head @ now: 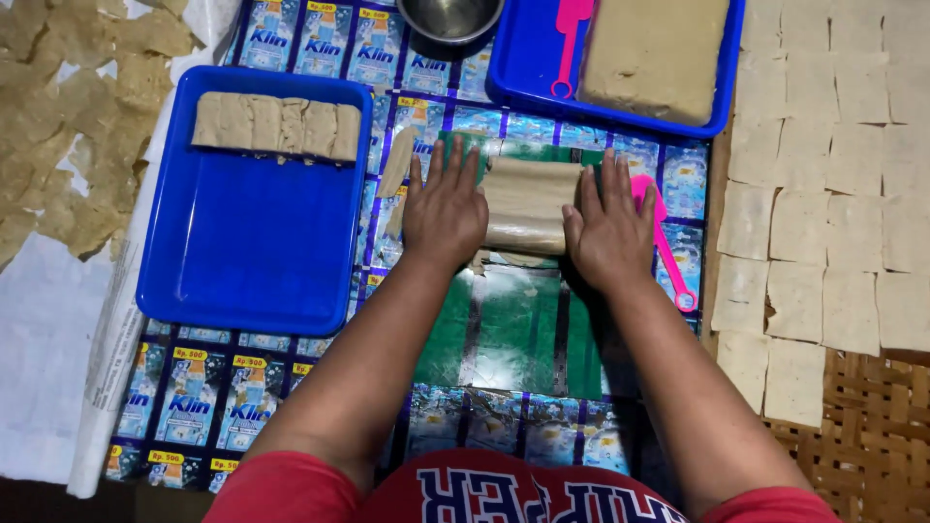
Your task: The recorder is flattening pieces of dough with a rolling pin and trimming them with a spatula before placing them on a drying rack.
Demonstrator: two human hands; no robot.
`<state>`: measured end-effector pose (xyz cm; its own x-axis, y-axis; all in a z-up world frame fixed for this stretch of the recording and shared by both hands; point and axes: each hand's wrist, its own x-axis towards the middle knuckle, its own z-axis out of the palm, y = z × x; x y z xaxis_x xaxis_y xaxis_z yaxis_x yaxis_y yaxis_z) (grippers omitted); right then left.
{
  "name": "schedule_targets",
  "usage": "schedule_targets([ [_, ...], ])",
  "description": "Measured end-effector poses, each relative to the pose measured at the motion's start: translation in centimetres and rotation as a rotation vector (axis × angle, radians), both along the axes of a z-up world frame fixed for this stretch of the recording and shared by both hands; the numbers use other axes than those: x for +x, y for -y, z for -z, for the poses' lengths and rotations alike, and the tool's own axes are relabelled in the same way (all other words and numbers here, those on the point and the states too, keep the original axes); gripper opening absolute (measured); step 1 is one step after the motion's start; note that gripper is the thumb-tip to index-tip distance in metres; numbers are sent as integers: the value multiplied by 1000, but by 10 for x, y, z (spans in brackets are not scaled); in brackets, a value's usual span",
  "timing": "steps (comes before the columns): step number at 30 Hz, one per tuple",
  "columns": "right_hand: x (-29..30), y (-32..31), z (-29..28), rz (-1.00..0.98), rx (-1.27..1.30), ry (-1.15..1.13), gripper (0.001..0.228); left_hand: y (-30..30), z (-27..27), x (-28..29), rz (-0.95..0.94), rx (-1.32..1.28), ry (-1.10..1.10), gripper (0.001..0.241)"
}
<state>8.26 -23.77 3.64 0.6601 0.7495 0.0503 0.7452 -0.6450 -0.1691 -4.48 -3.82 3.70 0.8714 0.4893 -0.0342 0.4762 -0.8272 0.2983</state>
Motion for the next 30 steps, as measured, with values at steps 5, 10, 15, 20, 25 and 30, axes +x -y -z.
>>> schedule_targets([
  [5, 26, -11, 17, 22, -66, -75, 69, -11, -12, 18, -33, -16, -109, 63],
  [10, 1, 14, 37, -42, -30, 38, 65, 4, 8, -11, -31, -12, -66, 65],
  [15, -25, 37, 35, -117, 67, 124, 64, 20, 15, -39, 31, 150, 203, 58],
  [20, -11, 22, 29, -79, 34, 59, 65, 10, 17, -19, 11, 99, 122, 60],
  [25, 15, -4, 15, -12, 42, -6, 65, -8, 2, 10, -29, 4, 3, 63],
  [30, -9, 10, 19, -47, 63, 77, 60, 9, 21, -16, -24, 133, 153, 56],
])
